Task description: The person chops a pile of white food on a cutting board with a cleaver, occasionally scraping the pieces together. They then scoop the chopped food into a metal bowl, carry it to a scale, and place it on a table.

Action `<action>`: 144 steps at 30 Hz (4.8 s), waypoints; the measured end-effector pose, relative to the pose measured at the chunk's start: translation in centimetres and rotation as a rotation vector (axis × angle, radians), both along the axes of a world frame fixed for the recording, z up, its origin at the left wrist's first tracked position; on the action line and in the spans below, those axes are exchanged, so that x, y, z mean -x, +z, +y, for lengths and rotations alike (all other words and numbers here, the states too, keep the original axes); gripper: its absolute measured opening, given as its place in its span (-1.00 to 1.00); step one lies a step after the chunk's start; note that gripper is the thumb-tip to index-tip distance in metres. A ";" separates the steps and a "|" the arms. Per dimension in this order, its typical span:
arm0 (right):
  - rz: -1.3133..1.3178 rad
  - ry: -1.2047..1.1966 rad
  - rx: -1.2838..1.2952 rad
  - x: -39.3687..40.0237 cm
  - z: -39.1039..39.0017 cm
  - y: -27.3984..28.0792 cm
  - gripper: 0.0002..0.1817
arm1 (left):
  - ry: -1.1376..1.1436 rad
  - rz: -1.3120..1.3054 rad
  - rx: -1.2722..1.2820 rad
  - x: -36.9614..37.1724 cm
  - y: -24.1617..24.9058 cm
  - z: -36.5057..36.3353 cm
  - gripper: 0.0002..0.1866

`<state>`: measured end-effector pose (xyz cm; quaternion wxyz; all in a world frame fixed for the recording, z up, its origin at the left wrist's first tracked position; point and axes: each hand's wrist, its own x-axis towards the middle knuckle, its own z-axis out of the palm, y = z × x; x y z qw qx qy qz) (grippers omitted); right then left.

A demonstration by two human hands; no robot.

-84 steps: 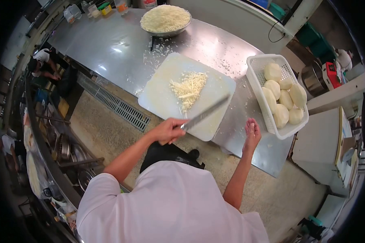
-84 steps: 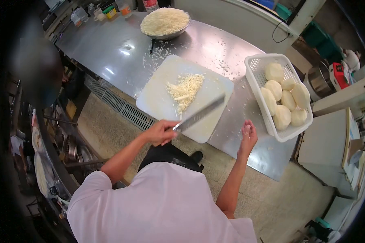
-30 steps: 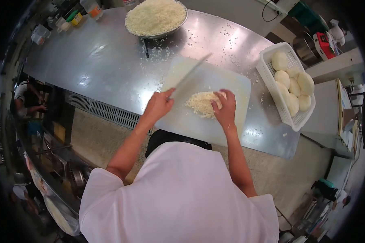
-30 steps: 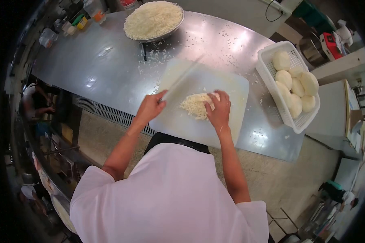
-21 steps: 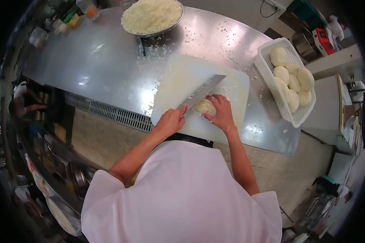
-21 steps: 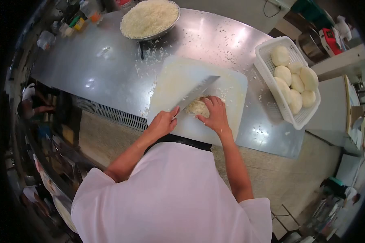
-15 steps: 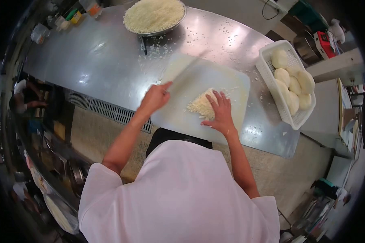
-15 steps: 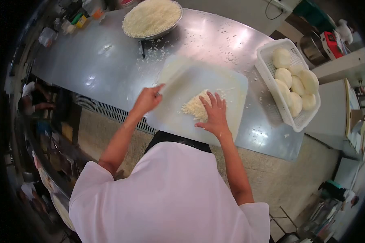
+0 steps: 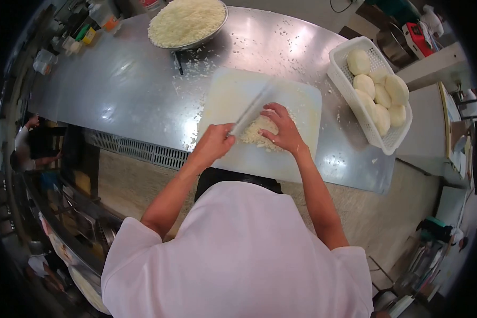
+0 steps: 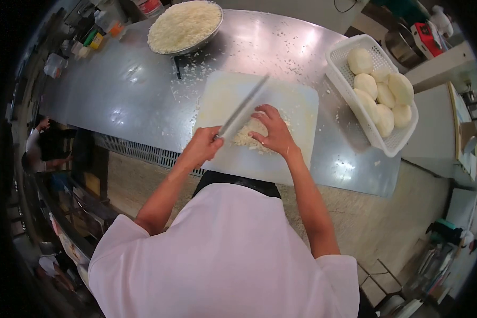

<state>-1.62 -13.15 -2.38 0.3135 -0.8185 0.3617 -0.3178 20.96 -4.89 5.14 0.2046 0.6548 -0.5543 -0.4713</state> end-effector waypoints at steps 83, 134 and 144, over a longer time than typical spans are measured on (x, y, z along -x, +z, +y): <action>0.098 -0.270 0.260 -0.4 3.7 -3.8 -0.80 | 0.005 -0.249 0.342 8.4 -6.6 0.9 -0.82; 0.127 -0.307 0.252 1.7 3.9 -3.9 -0.84 | -0.117 -0.228 0.280 9.3 -4.1 -1.0 -0.81; -0.007 -0.354 0.213 2.4 4.0 -2.4 -0.86 | -0.153 -0.251 0.242 8.3 -1.4 -0.4 -0.85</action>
